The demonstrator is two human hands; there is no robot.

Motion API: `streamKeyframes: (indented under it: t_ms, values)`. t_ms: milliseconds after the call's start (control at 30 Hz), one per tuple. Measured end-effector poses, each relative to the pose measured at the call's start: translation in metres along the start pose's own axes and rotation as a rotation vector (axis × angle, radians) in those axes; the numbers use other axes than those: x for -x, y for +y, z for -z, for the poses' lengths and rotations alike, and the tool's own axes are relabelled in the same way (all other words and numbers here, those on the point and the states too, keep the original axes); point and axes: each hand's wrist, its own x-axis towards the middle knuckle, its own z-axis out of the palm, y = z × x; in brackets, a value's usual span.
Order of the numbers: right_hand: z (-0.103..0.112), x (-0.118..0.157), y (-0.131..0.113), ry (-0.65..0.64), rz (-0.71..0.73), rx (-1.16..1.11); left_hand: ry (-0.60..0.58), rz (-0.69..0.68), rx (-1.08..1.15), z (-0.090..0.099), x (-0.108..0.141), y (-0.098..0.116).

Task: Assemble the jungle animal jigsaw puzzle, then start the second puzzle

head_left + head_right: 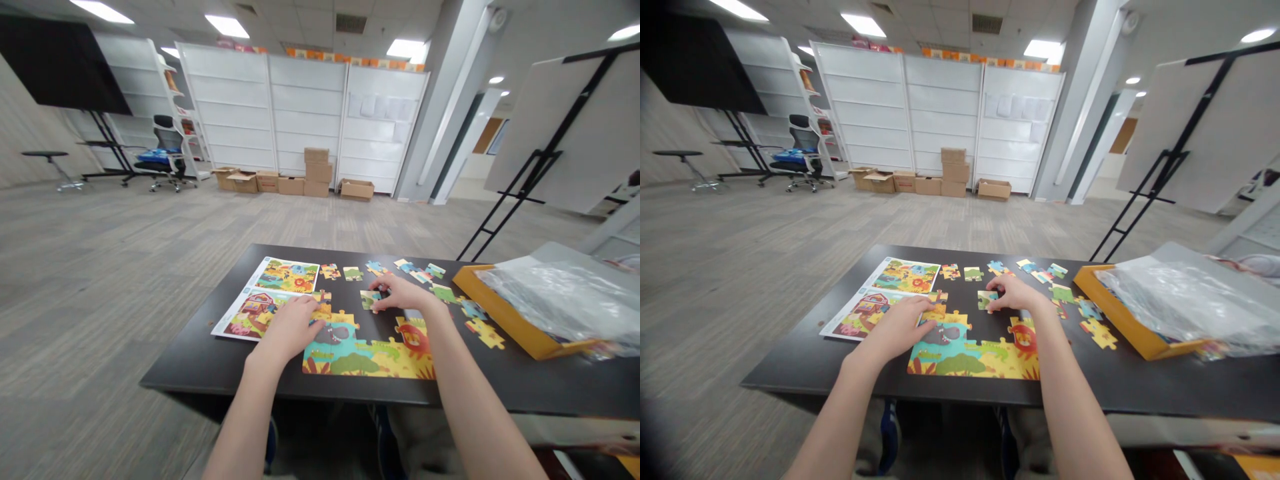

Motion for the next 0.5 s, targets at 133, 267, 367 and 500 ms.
streamKeyframes:
  t_ms: [133,267,367,500]
  values:
    - [0.0,0.004,-0.003,-0.036,0.013,0.034,0.0,-0.003,-0.003,0.0,0.0,0.0]
    - [-0.006,0.0,-0.002,-0.017,0.009,0.016,-0.002,-0.001,-0.006,-0.001,0.0,0.0]
    - [-0.01,-0.002,-0.003,0.016,0.01,0.009,-0.02,0.011,-0.008,0.001,0.001,0.001]
    - [-0.012,-0.004,-0.008,0.049,-0.013,0.034,-0.024,0.017,0.001,0.003,0.002,0.004]
